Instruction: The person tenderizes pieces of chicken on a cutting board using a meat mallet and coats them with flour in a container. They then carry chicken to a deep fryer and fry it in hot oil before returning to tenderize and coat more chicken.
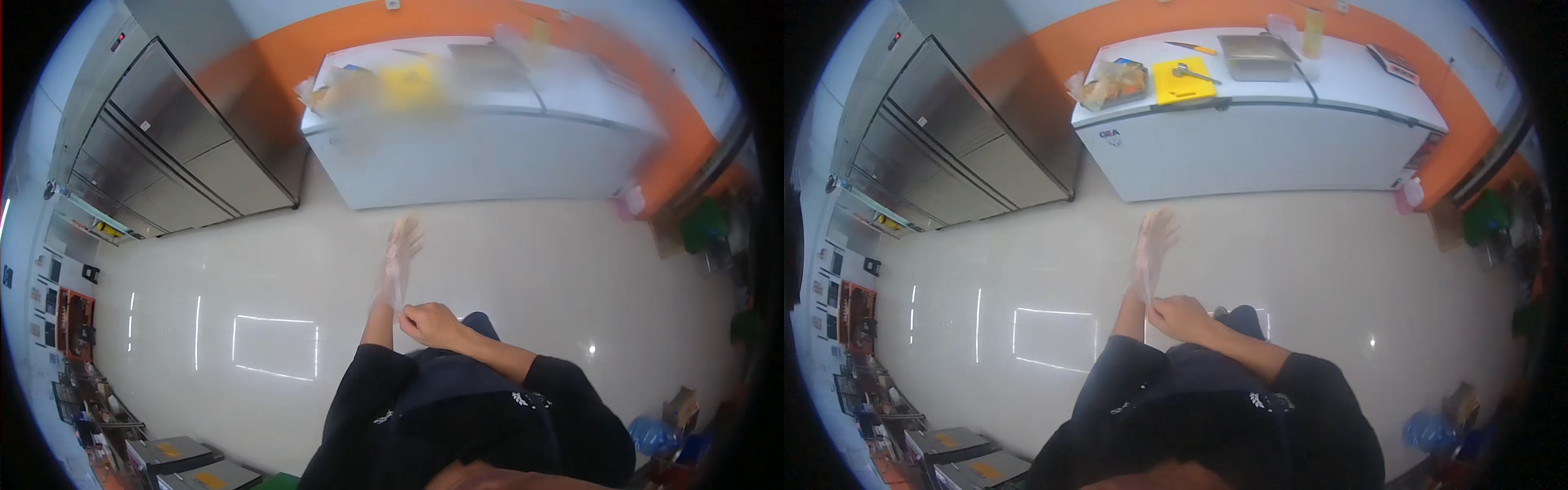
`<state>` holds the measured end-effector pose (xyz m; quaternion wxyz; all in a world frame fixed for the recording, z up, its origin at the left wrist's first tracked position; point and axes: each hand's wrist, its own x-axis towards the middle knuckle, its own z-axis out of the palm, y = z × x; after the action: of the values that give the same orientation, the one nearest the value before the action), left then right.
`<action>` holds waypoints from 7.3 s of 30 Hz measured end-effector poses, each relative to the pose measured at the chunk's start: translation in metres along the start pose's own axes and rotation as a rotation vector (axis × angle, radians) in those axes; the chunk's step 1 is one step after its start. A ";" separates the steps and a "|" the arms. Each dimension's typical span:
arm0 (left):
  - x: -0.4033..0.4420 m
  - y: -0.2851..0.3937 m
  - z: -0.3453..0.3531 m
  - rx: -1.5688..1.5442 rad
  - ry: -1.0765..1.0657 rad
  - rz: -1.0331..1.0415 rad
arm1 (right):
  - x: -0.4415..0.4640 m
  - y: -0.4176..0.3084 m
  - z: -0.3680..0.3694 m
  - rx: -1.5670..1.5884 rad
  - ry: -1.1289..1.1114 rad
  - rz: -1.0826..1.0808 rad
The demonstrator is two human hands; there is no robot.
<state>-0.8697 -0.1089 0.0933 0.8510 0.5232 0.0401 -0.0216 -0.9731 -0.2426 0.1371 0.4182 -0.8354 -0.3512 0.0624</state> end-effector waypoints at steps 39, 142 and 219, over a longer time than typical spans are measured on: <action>0.797 0.237 -0.283 1.668 -0.293 -0.242 | 0.681 0.564 -0.273 -0.625 -0.002 0.488; 0.845 0.079 -0.060 0.533 0.067 -0.123 | 0.606 0.531 -0.339 0.481 0.351 0.866; 0.822 0.029 -0.087 0.934 0.311 -0.018 | 0.666 0.573 -0.285 -0.179 -0.057 0.650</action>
<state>-0.0531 -0.0138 0.0053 0.5094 0.8454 0.1572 0.0337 -0.0574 -0.2349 0.0208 0.2914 -0.9350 -0.0823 0.1848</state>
